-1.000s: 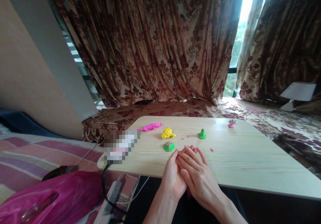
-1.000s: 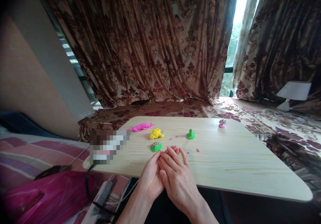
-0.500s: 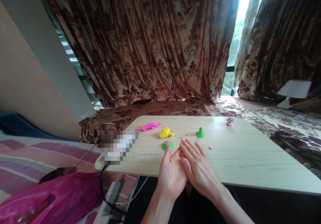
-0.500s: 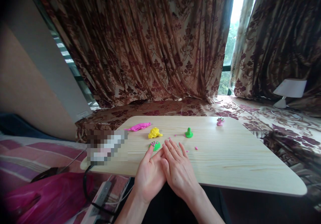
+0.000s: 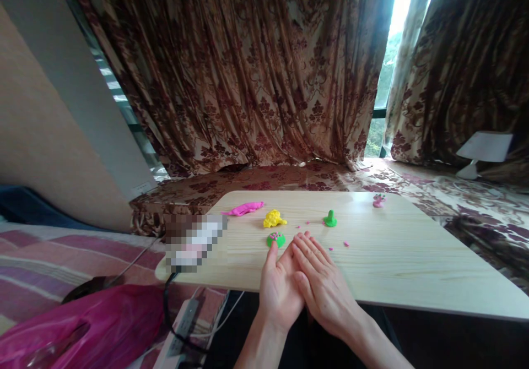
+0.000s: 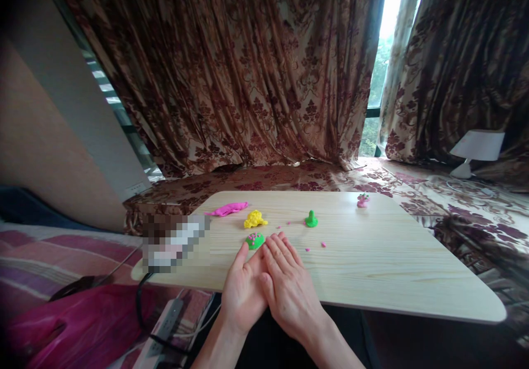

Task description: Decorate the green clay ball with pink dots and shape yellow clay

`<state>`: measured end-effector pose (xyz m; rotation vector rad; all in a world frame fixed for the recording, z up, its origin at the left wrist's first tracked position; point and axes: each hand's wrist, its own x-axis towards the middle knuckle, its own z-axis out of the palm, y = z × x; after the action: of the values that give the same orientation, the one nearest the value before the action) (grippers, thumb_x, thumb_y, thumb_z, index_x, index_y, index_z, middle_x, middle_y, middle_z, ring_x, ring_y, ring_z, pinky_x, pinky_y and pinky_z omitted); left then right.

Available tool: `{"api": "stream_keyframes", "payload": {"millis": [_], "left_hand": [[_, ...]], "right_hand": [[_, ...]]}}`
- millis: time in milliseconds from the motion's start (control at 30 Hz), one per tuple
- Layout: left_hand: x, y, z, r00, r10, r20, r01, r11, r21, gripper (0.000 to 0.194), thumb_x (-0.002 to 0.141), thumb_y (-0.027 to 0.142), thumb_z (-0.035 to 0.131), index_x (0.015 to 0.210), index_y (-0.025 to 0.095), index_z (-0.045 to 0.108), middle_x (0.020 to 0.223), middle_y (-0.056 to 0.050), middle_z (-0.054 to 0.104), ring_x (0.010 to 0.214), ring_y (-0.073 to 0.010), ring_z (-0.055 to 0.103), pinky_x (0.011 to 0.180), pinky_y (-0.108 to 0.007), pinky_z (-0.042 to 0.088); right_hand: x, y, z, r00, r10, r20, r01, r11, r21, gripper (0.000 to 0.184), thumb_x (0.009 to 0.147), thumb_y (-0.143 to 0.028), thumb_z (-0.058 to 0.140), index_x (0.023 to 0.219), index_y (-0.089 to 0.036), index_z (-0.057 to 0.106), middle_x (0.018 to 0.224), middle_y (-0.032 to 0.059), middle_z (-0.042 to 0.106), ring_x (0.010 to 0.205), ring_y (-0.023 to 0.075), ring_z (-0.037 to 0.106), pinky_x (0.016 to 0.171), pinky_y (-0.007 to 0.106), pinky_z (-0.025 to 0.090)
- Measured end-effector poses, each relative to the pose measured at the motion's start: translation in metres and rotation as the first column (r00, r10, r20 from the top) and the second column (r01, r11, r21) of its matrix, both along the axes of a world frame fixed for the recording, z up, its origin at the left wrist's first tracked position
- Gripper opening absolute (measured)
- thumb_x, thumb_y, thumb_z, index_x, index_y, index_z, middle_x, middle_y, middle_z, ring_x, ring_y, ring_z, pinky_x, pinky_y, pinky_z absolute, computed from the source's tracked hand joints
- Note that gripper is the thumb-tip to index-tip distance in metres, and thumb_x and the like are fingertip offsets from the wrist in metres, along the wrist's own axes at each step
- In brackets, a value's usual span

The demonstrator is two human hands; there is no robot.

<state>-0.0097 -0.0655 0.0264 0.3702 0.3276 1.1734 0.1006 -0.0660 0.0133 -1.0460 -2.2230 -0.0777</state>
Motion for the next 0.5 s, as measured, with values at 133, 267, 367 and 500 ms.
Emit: {"api": "stream_keyframes", "payload": {"millis": [133,267,367,500], "left_hand": [[0.0023,0.0011,-0.0023,1.000,-0.010,0.029,0.009,0.999,0.033,0.051,0.086,0.048,0.036,0.123,0.014,0.049,0.121,-0.014,0.055,0.115,-0.0237,0.049,0.099,-0.037,0.037],[-0.0001,0.0014,-0.0005,0.998,-0.056,0.032,0.053,0.996,0.072,0.050,0.087,0.048,0.034,0.123,0.016,0.048,0.122,-0.013,0.054,0.115,-0.0233,0.049,0.099,-0.038,0.037],[-0.0010,0.0036,-0.0029,0.999,0.010,0.033,-0.012,0.998,0.061,0.049,0.087,0.046,0.035,0.122,0.015,0.049,0.123,-0.013,0.054,0.116,-0.0228,0.048,0.100,-0.037,0.035],[0.0023,0.0034,-0.0053,0.999,0.000,0.051,-0.004,0.997,0.081,0.051,0.087,0.047,0.035,0.122,0.014,0.049,0.124,-0.013,0.053,0.118,-0.0234,0.046,0.102,-0.037,0.033]], "right_hand": [[-0.0006,0.0020,0.0020,0.999,0.037,0.035,-0.036,0.999,-0.041,0.050,0.088,-0.027,0.038,0.136,-0.013,0.032,0.142,0.0084,0.029,0.133,0.0216,0.019,0.109,0.044,0.022],[0.0003,0.0054,0.0001,0.999,-0.054,-0.004,0.054,0.997,-0.062,0.050,0.090,-0.026,0.034,0.136,-0.010,0.030,0.144,0.0104,0.024,0.134,0.0216,0.015,0.108,0.044,0.024],[-0.0016,0.0017,0.0004,1.000,0.023,0.016,-0.022,0.998,-0.051,0.053,0.088,-0.028,0.038,0.137,-0.010,0.028,0.145,0.0098,0.022,0.134,0.0221,0.013,0.109,0.043,0.021],[-0.0027,0.0039,0.0023,0.999,0.031,0.016,-0.029,0.997,-0.074,0.053,0.088,-0.029,0.037,0.137,-0.011,0.029,0.144,0.0098,0.023,0.134,0.0215,0.015,0.109,0.043,0.021]]}}
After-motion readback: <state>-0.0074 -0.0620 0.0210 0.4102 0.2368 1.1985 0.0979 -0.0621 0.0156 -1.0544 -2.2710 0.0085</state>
